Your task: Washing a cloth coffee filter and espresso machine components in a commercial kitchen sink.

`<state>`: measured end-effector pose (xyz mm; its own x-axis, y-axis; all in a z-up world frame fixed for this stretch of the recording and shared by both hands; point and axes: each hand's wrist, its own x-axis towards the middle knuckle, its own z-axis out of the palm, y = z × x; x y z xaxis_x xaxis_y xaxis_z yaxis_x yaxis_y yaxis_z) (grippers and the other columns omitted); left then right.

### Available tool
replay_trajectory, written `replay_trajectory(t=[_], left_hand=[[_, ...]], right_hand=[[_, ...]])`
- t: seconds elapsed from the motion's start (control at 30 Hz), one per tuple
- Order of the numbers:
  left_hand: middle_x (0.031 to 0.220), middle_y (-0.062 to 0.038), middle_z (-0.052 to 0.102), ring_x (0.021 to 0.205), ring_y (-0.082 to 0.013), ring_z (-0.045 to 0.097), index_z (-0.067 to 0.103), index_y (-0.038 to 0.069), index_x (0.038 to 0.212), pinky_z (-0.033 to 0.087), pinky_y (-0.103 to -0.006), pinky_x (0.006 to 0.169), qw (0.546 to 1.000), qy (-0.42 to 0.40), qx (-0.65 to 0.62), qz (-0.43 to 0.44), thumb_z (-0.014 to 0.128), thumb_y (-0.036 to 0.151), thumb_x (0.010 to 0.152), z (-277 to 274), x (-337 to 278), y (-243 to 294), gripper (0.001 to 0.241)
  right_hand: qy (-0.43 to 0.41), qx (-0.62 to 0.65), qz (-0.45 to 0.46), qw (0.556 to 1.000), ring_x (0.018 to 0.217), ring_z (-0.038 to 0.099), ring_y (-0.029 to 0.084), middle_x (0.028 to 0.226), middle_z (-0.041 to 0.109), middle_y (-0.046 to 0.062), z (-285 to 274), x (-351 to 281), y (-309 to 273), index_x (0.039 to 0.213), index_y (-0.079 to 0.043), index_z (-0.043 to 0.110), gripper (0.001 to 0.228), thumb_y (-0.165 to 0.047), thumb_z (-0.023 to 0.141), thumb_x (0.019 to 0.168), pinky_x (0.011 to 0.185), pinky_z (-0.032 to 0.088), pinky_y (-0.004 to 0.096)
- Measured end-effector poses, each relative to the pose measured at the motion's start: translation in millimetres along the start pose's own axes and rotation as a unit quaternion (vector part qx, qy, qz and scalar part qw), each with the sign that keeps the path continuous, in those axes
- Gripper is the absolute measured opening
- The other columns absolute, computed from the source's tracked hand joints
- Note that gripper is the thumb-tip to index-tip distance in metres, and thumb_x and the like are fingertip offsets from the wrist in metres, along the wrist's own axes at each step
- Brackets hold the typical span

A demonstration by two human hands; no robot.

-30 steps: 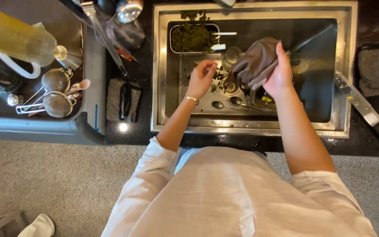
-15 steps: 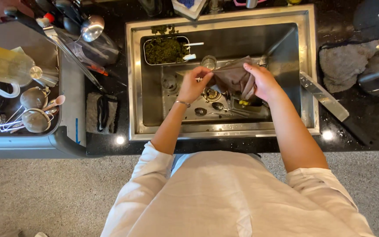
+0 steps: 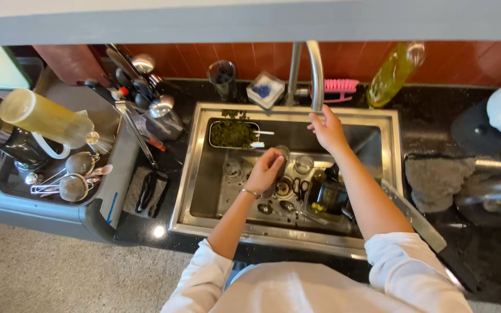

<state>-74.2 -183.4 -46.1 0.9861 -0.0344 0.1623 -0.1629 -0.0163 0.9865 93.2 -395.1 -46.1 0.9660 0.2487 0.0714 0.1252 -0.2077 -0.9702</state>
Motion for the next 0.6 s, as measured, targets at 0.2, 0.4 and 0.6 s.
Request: replay_trajectory(t=[0.2,0.4,0.6], left_hand=[[0.076,0.007,0.056,0.071,-0.0024,0.048,0.064,0.005,0.097,0.044,-0.0221,0.064,0.995,0.029,0.031,-0.086,0.064,0.022,0.102,13.3,24.4,-5.2,0.017],[0.074,0.009,0.055,0.069,-0.0017,0.044,0.063,0.004,0.090,0.040,-0.0219,0.060,0.996,0.014,0.038,-0.080,0.061,0.029,0.105,1.6,36.0,3.1,0.029],[0.075,0.010,0.058,0.070,-0.0015,0.045,0.068,0.002,0.091,0.037,-0.0219,0.060,0.993,0.012,-0.061,-0.100,0.063,0.028,0.103,10.7,52.4,-11.3,0.029]], right_hand=[[-0.001,0.082,0.010,0.997,0.073,0.072,0.015,0.109,0.067,0.013,20.9,74.6,-24.7,0.151,-0.009,0.039,0.060,-0.030,0.066,0.101,0.057,0.056,0.031],[-0.058,0.006,-0.025,0.998,0.064,0.067,0.016,0.119,0.072,0.007,32.3,22.1,49.6,0.143,-0.003,0.059,0.041,-0.024,0.064,0.109,0.058,0.056,0.033],[-0.021,0.056,0.009,0.998,0.064,0.070,0.015,0.105,0.066,0.007,2.1,76.5,-9.3,0.157,-0.010,0.030,0.065,-0.017,0.064,0.103,0.048,0.051,0.030]])
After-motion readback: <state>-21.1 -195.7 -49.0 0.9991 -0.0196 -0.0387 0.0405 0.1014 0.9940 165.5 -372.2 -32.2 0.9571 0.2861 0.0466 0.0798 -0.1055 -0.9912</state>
